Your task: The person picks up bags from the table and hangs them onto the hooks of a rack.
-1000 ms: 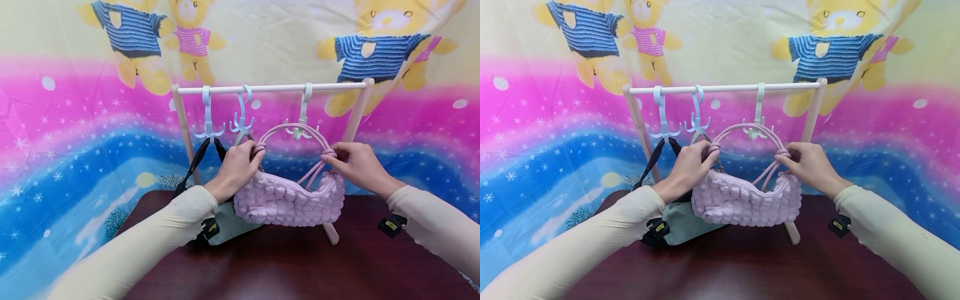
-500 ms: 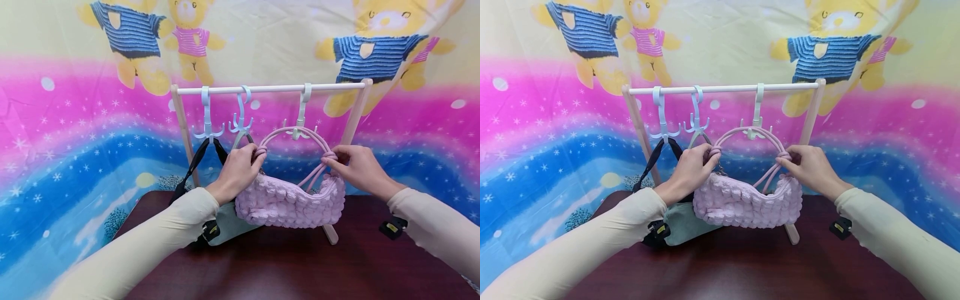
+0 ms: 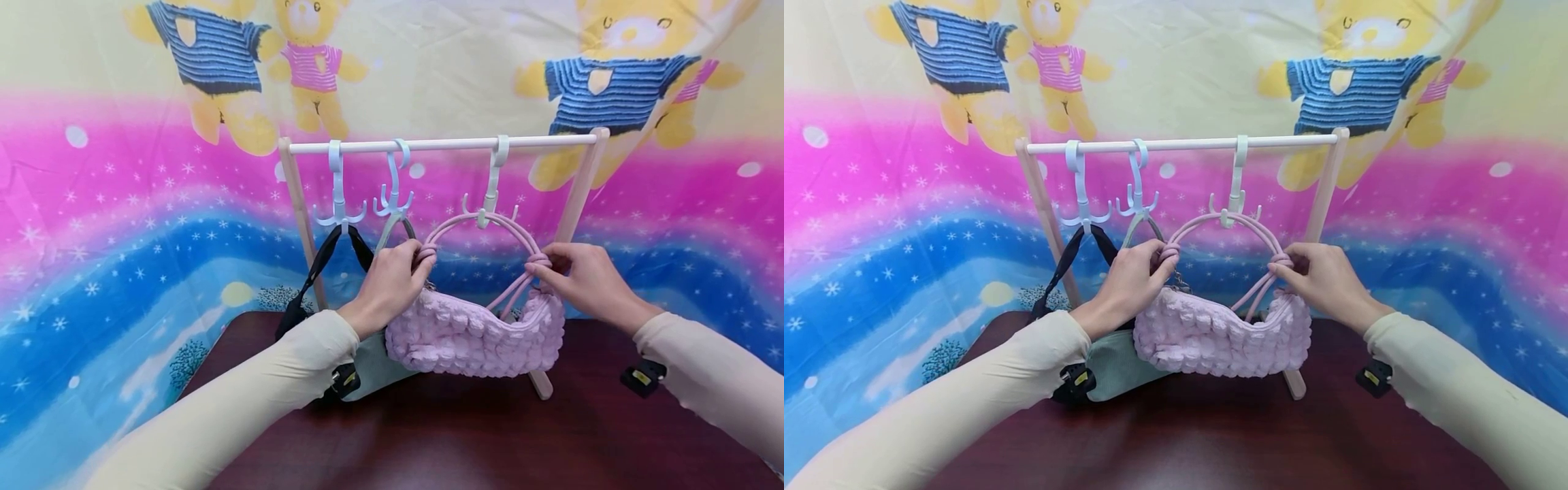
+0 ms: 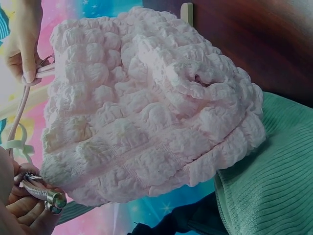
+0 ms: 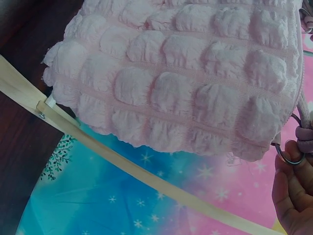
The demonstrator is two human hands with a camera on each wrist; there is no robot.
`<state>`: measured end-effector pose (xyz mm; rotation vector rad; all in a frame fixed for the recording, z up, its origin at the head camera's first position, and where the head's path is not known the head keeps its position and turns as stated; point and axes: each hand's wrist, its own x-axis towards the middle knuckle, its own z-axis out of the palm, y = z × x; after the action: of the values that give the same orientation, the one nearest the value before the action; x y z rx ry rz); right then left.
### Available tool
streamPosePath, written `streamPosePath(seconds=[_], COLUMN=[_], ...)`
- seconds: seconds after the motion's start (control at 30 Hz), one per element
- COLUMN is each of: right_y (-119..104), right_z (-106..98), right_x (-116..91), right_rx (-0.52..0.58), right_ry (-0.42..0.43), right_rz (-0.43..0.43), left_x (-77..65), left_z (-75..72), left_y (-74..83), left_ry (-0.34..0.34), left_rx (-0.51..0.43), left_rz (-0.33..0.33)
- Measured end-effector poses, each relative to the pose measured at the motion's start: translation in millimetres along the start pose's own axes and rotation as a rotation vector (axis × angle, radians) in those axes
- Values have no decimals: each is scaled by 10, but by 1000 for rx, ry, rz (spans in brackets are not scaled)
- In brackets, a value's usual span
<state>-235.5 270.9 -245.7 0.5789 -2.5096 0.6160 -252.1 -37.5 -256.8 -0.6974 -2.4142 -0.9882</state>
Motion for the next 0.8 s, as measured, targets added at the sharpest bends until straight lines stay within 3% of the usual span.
streamPosePath(seconds=[0.57,0.8], right_y=[38,60], right_z=[20,40], right_x=[-30,-44], right_rx=[1,-2], right_ry=[-1,1], right_rz=[-11,-19], left_x=[-30,-64], left_z=[28,48], left_y=[-10,-17], left_ry=[-20,-45], left_rx=[38,13], left_rz=[-5,-24])
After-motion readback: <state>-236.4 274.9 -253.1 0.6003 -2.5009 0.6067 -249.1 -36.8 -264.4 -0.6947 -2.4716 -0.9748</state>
